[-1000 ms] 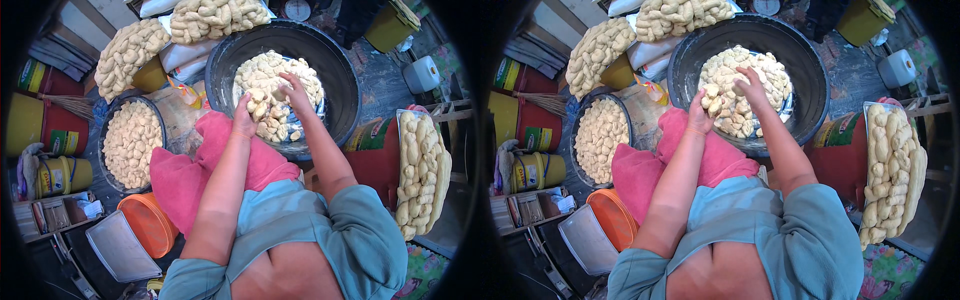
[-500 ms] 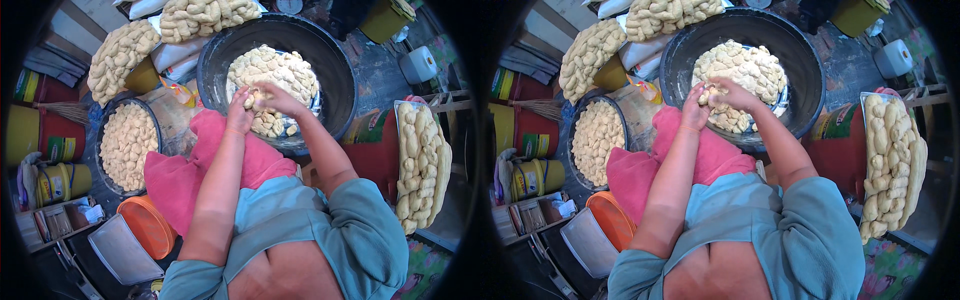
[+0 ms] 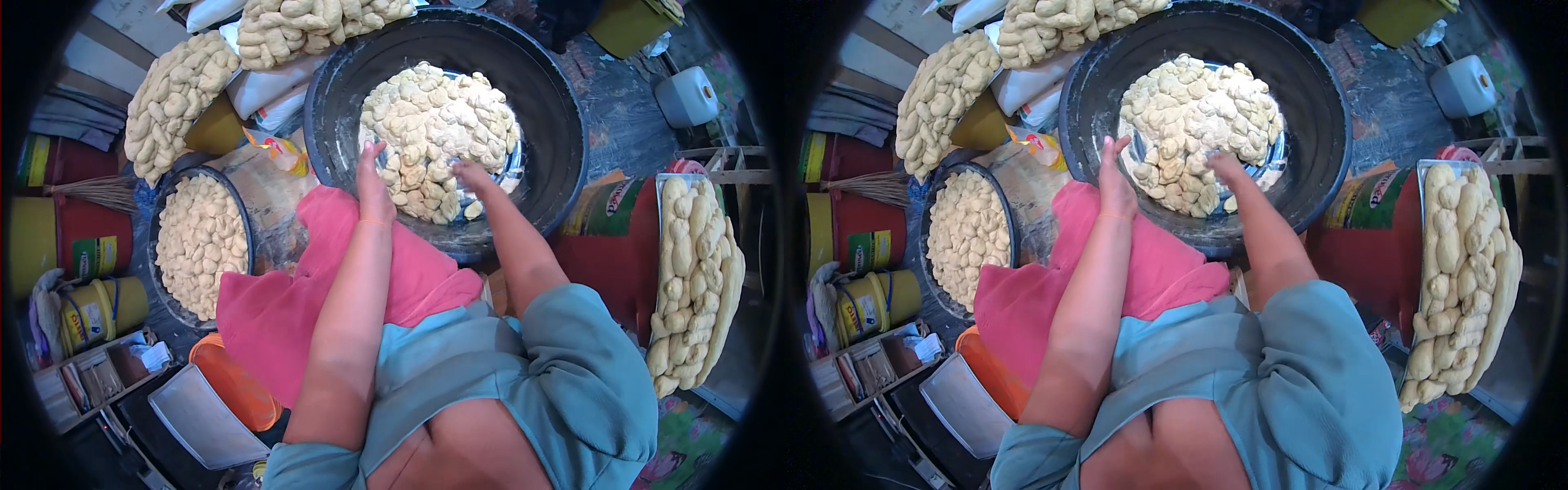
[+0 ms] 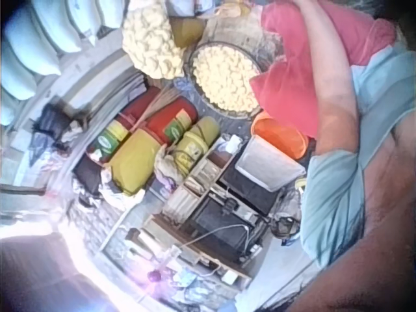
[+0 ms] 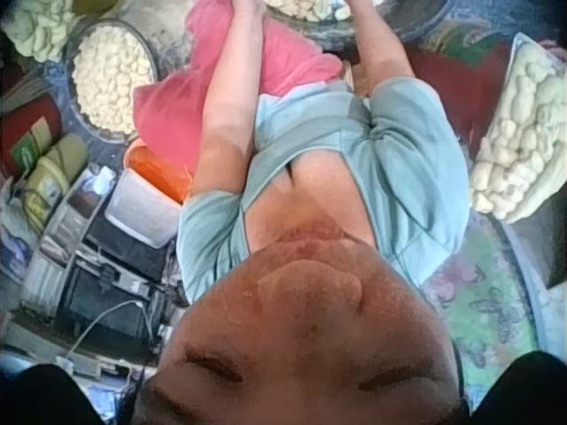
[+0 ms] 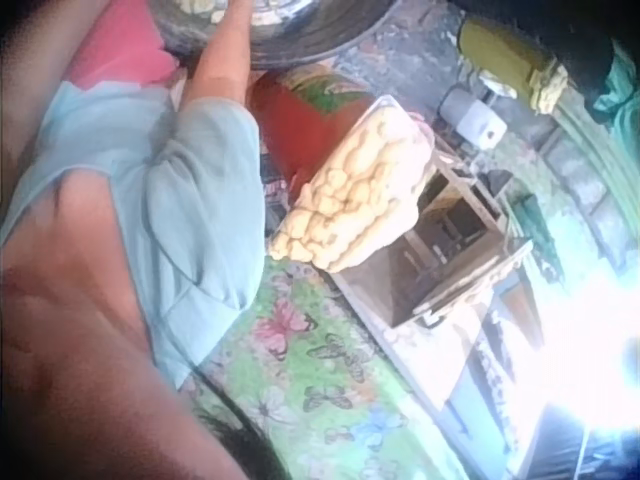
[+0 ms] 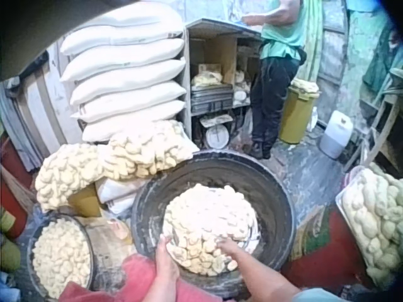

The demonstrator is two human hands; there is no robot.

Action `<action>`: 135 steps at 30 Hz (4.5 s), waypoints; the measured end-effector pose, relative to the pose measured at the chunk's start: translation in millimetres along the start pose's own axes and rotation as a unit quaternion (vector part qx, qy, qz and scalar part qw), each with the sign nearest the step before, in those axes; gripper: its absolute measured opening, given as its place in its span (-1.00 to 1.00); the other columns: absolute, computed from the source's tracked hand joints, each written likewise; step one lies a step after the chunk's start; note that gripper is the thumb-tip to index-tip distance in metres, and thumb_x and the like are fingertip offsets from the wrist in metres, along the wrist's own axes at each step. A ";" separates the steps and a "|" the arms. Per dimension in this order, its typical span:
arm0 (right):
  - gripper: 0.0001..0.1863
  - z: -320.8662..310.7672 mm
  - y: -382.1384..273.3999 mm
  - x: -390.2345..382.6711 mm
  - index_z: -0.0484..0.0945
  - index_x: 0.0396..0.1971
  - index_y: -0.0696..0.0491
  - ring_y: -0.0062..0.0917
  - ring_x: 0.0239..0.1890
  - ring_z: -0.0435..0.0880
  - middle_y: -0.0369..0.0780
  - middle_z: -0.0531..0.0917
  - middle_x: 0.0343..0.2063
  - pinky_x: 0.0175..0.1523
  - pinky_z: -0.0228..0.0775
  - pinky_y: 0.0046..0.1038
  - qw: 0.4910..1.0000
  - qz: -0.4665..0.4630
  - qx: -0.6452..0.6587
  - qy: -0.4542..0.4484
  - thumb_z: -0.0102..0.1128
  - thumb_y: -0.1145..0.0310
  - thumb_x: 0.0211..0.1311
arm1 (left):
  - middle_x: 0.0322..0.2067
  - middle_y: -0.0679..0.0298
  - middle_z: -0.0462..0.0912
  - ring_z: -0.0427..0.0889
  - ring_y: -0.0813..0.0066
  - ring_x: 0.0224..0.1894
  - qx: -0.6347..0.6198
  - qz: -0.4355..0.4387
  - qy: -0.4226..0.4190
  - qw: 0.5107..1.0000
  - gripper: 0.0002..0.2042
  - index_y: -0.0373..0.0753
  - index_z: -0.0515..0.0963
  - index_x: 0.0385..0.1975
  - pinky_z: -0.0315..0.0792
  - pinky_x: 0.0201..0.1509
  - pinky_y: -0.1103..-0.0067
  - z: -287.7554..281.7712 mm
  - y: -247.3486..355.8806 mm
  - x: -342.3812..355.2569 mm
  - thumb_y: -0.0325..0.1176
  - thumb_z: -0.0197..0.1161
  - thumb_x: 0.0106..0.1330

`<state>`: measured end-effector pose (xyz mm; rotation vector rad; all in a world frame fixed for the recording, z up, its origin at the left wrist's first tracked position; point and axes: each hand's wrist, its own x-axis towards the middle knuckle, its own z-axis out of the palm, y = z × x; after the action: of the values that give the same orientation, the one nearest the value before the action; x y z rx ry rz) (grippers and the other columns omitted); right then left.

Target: The person uses their hands to break off small pieces of dough from a larger mass in a black basin, rolls them into balls, and places them onto stacks or into other containers in a bakery production area.

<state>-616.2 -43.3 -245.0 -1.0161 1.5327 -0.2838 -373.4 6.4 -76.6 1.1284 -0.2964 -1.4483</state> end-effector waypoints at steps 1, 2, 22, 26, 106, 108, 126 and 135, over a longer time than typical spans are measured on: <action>-0.39 -30.1 39.7 25.5 0.51 -0.03 0.14 -0.35 -0.10 0.59 -0.14 0.62 -0.14 -0.16 0.45 -0.27 0.991 0.022 -0.133 0.020 0.27 -0.01 0.01 | 0.12 0.10 0.36 0.24 0.28 0.20 0.025 0.001 -0.013 1.000 -0.47 -0.33 0.46 -0.04 0.01 0.31 0.42 23.1 -7.6 1.9 0.08 -0.04 0.34; -0.31 -50.3 68.4 41.1 0.52 -0.07 0.20 -0.29 -0.08 0.58 -0.05 0.60 -0.10 -0.07 0.44 -0.31 0.937 0.020 -0.348 0.032 0.25 -0.11 -0.03 | 0.14 0.08 0.34 0.22 0.26 0.21 0.054 0.007 -0.021 0.998 -0.48 -0.32 0.48 -0.06 0.00 0.31 0.41 40.7 -13.5 3.8 0.08 -0.05 0.34; -0.35 17.3 -127.4 -85.2 0.29 0.22 0.04 -0.54 -0.05 0.49 -0.22 0.50 0.00 0.09 0.30 -0.53 0.946 -0.197 0.207 -0.155 0.12 0.54 0.01 | -0.08 0.19 0.47 0.49 0.40 -0.06 0.224 -0.235 -0.106 0.940 -0.47 -0.16 0.32 0.08 0.48 -0.27 0.56 32.0 2.9 24.8 0.02 0.20 0.23; -0.49 5.1 -134.3 -82.2 0.43 0.08 0.05 -0.65 -0.16 0.48 -0.27 0.55 -0.12 -0.11 0.36 -0.64 0.925 -0.200 0.303 -0.114 0.08 0.56 0.03 | -0.28 0.34 0.53 0.52 0.59 -0.49 0.190 -0.178 -0.095 0.961 -0.66 -0.11 0.35 0.01 0.37 -0.52 0.73 29.5 2.2 31.7 -0.09 0.09 0.34; -0.49 32.3 -82.5 -50.1 0.40 0.04 0.00 -0.53 -0.08 0.55 -0.29 0.51 -0.07 -0.07 0.51 -0.34 0.901 -0.032 0.369 -0.227 0.28 0.39 0.02 | -0.19 0.26 0.49 0.46 0.45 -0.17 0.174 -0.131 0.033 0.975 -0.70 -0.21 0.40 -0.14 0.37 -0.07 0.52 21.7 -6.6 40.6 -0.25 0.23 0.20; -0.51 26.0 -102.9 -68.5 0.40 0.05 -0.01 -0.56 -0.11 0.54 -0.31 0.52 -0.10 -0.03 0.51 -0.37 0.875 -0.149 0.383 -0.255 0.27 0.37 0.08 | -0.23 0.24 0.51 0.51 0.45 -0.25 0.218 -0.178 -0.053 0.958 -0.65 -0.22 0.36 -0.10 0.46 -0.26 0.51 32.6 2.6 32.4 -0.22 0.24 0.20; -0.39 88.4 3.4 89.2 0.45 -0.05 0.10 -0.09 -0.02 0.47 0.07 0.48 -0.06 0.09 0.34 -0.27 0.964 0.011 -0.111 0.241 0.27 -0.02 -0.02 | 0.05 0.04 0.41 0.39 0.27 0.11 0.327 0.036 0.141 0.934 -0.60 -0.38 0.51 -0.07 0.24 0.19 0.46 12.4 -24.3 60.4 -0.40 0.24 0.06; -0.69 90.9 5.7 16.1 0.59 -0.21 0.04 -0.12 -0.20 0.55 0.02 0.52 -0.17 -0.01 0.38 -0.24 0.863 -0.246 -0.423 -0.125 0.11 0.18 0.12 | -0.09 0.06 0.54 0.47 0.31 -0.01 0.323 0.052 0.203 0.923 -0.64 -0.43 0.49 -0.09 0.28 0.12 0.50 -0.8 -21.3 70.0 -0.42 0.20 0.10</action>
<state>-535.6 -18.8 -283.1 -2.0617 1.1197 0.2072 -372.8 -48.9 -124.5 1.8807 -0.5526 -1.0002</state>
